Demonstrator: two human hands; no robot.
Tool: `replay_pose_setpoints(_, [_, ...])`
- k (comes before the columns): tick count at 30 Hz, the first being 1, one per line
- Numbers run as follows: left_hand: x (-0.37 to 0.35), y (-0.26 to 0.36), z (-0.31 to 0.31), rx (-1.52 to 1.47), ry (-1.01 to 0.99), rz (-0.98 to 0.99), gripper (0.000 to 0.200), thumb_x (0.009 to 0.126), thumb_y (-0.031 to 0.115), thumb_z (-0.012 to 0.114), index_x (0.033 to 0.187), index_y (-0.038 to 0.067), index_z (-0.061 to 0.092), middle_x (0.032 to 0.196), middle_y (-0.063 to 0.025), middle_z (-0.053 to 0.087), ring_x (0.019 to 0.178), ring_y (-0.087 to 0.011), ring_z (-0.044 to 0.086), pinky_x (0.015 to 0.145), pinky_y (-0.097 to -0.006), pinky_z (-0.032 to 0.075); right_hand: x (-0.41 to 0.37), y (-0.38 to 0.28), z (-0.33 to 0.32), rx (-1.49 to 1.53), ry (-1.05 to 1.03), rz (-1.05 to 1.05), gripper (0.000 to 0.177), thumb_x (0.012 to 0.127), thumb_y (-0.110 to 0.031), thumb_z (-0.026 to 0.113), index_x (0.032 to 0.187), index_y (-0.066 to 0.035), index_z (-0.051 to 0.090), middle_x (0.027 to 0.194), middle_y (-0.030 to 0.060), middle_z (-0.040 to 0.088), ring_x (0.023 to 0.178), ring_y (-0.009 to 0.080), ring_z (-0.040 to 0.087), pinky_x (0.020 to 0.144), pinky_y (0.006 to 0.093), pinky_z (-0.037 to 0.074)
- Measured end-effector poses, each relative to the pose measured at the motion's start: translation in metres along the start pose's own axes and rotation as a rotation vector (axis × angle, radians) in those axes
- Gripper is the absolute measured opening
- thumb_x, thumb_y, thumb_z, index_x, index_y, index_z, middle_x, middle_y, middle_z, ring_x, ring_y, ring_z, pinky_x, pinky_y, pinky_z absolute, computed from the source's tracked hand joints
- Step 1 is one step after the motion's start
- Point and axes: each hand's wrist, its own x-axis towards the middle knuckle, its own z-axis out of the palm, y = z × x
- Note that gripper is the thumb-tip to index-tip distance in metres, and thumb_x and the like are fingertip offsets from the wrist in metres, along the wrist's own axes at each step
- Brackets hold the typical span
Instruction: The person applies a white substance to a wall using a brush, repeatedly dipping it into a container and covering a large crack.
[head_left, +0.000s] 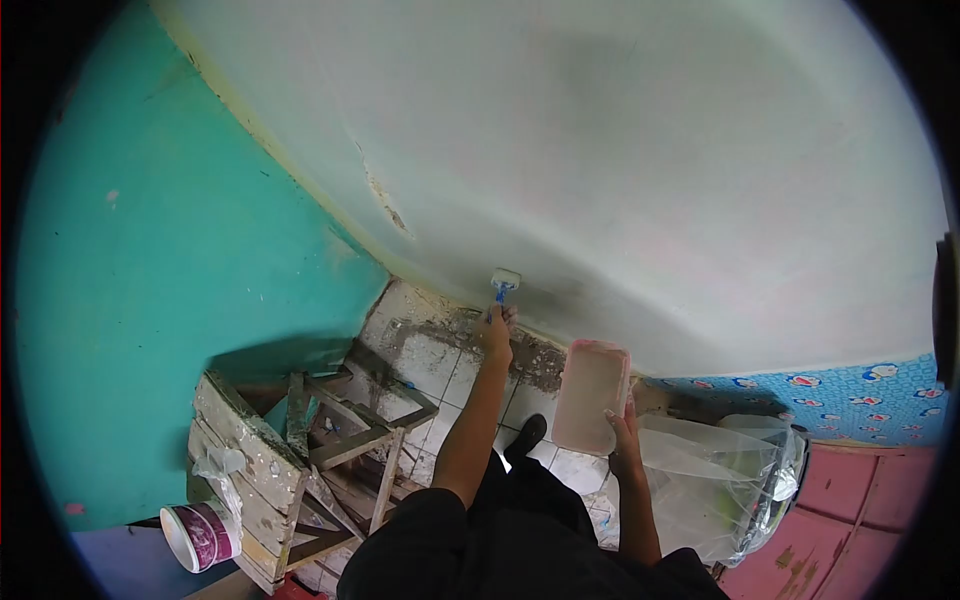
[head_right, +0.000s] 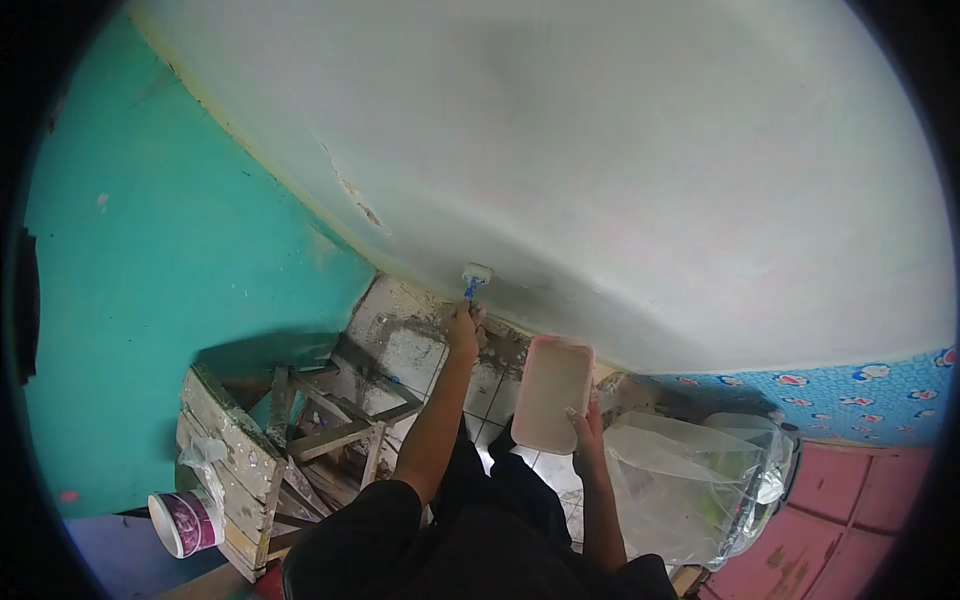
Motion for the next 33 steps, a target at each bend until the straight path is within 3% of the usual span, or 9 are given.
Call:
replay_pose_setpoints(4, [-0.052,0.069,0.039,0.005,-0.078,0.187,0.025,0.100,0.016,0.053,0.094,-0.007,0.061,0.083,-0.0127,0.067,0.068,-0.0164,0.065,0.061,-0.0260,0.054,0.000,0.006,-0.004,-0.013,-0.001,0.025,0.076,0.088,-0.014,0.056,0.154,-0.004,0.020,0.152,0.0141,0.033,0.138,0.0242,0.034,0.113,0.0378,0.028])
replay_pose_setpoints(9, [-0.114,0.149,0.045,-0.060,-0.178,0.350,0.026,0.101,0.018,0.051,0.100,-0.006,0.061,0.085,-0.0099,0.065,0.068,-0.0140,0.062,0.061,-0.0259,0.052,0.002,0.006,-0.004,0.004,-0.026,0.044,0.075,0.088,-0.014,0.056,0.154,-0.004,0.021,0.151,0.0144,0.034,0.138,0.0247,0.034,0.113,0.0384,0.028])
replay_pose_setpoints(13, [-0.122,0.169,0.035,-0.016,-0.263,0.451,0.022,0.101,0.021,0.053,0.102,0.000,0.062,0.079,-0.0034,0.061,0.061,-0.0082,0.054,0.052,-0.0224,0.043,0.003,0.014,-0.009,0.024,-0.022,0.059,0.073,0.089,-0.013,0.055,0.153,-0.003,0.022,0.150,0.0145,0.035,0.137,0.0246,0.034,0.113,0.0381,0.028])
replay_pose_setpoints(17, [-0.062,0.126,0.014,0.179,-0.354,0.387,0.022,0.101,0.026,0.054,0.097,0.005,0.063,0.068,0.0025,0.052,0.059,-0.0039,0.046,0.049,-0.0218,0.035,0.003,0.015,-0.007,0.023,-0.019,0.068,0.073,0.089,-0.013,0.055,0.153,-0.003,0.021,0.149,0.0144,0.036,0.137,0.0240,0.035,0.113,0.0374,0.028])
replay_pose_setpoints(24, [0.065,-0.045,-0.075,0.580,-0.246,0.398,0.030,0.098,0.030,0.059,0.085,0.004,0.064,0.063,0.0037,0.046,0.055,-0.0056,0.041,0.049,-0.0250,0.033,0.007,0.019,0.001,0.011,-0.037,0.019,0.075,0.089,-0.012,0.055,0.154,-0.003,0.020,0.150,0.0143,0.035,0.137,0.0240,0.034,0.113,0.0370,0.028])
replay_pose_setpoints(27, [0.101,-0.102,-0.107,0.565,-0.122,0.346,0.030,0.097,0.029,0.061,0.084,0.001,0.064,0.064,0.0020,0.049,0.057,-0.0086,0.043,0.052,-0.0284,0.034,0.010,0.026,0.000,0.029,-0.029,0.024,0.075,0.088,-0.012,0.055,0.154,-0.003,0.019,0.151,0.0145,0.034,0.138,0.0242,0.034,0.113,0.0370,0.027])
replay_pose_setpoints(30, [0.125,-0.131,-0.134,0.555,-0.036,0.048,0.028,0.096,0.024,0.060,0.084,0.000,0.064,0.068,0.0000,0.055,0.061,-0.0107,0.047,0.055,-0.0320,0.038,0.010,0.040,-0.007,-0.002,-0.003,0.017,0.074,0.088,-0.011,0.054,0.154,-0.004,0.020,0.149,0.0142,0.036,0.136,0.0245,0.036,0.112,0.0372,0.029])
replay_pose_setpoints(33, [0.137,-0.141,-0.136,0.550,0.029,0.067,0.029,0.095,0.024,0.059,0.083,-0.002,0.064,0.066,-0.0032,0.057,0.057,-0.0150,0.048,0.053,-0.0360,0.037,0.009,0.045,-0.007,-0.026,-0.003,-0.009,0.071,0.089,-0.010,0.052,0.153,-0.007,0.022,0.146,0.0137,0.038,0.132,0.0250,0.040,0.110,0.0375,0.033])
